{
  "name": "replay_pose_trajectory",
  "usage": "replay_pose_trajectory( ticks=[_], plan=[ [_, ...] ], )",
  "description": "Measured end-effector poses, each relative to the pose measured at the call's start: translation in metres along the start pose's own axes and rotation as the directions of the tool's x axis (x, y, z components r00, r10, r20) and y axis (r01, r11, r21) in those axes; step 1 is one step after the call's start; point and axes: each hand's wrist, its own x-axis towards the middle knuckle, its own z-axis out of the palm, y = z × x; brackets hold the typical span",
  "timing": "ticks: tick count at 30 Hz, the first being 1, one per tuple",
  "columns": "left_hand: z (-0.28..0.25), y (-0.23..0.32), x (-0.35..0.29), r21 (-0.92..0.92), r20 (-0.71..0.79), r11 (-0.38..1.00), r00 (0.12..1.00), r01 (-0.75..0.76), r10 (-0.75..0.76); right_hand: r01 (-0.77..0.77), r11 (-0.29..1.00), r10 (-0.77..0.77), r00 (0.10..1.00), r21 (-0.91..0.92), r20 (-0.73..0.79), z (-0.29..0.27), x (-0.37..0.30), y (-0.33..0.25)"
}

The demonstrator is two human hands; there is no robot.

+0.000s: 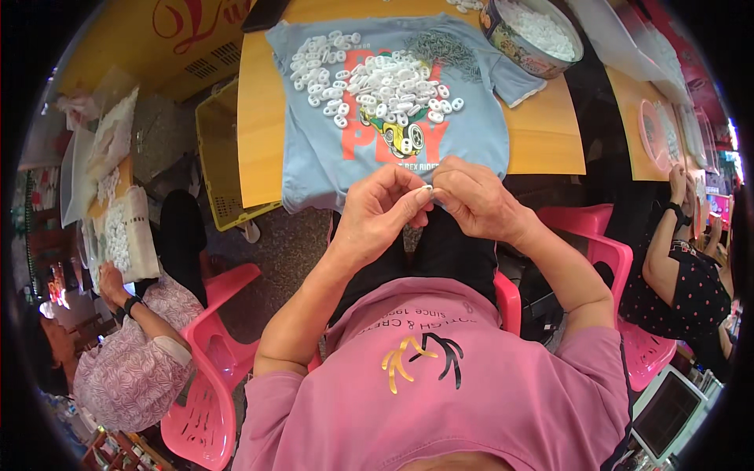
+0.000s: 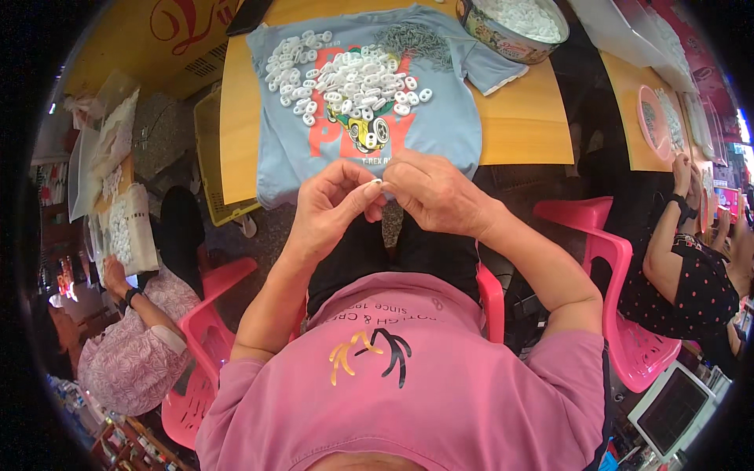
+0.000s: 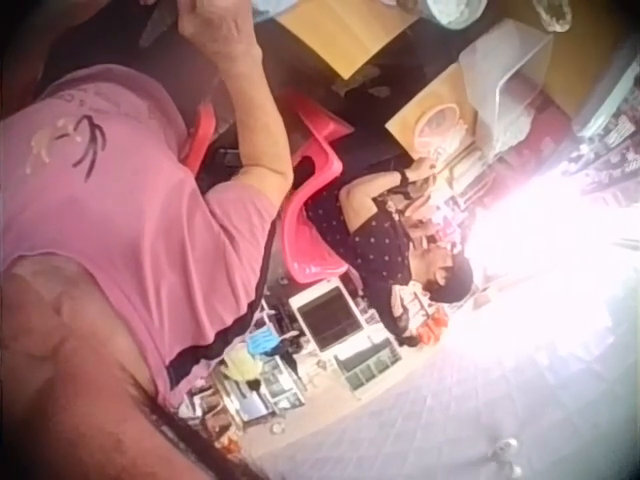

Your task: Manually assembling small white plastic components by inserting metal pins into them.

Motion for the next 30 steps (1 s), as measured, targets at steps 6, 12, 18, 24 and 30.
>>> replay_pose_trajectory(
  ticks=[6,12,18,24,30],
  plan=[
    [0.001,0.004,0.002,0.046,-0.011,0.998,0.999,-0.043,0.044,-0.031,0.999,0.031,0.996,-0.008,-0.089,0.009,0.003,-0.006],
    [-0.029,0.002,0.013,0.068,-0.012,0.997,0.999,-0.045,0.046,-0.264,0.963,0.263,0.965,0.052,0.013,0.016,0.016,0.004],
    [-0.052,0.005,0.006,-0.003,-0.142,0.999,0.988,-0.055,0.054,-0.16,0.957,0.175,0.984,-0.241,0.043,0.002,0.039,0.034],
    [-0.054,0.001,0.001,-0.011,-0.171,0.998,0.983,-0.07,0.067,-0.072,0.901,0.145,0.979,-0.428,0.142,0.007,0.039,0.038],
    [-0.039,-0.005,0.009,-0.018,-0.209,0.994,0.972,-0.112,0.106,-0.201,0.914,0.195,0.979,-0.351,-0.053,0.012,0.022,0.04]
  ],
)
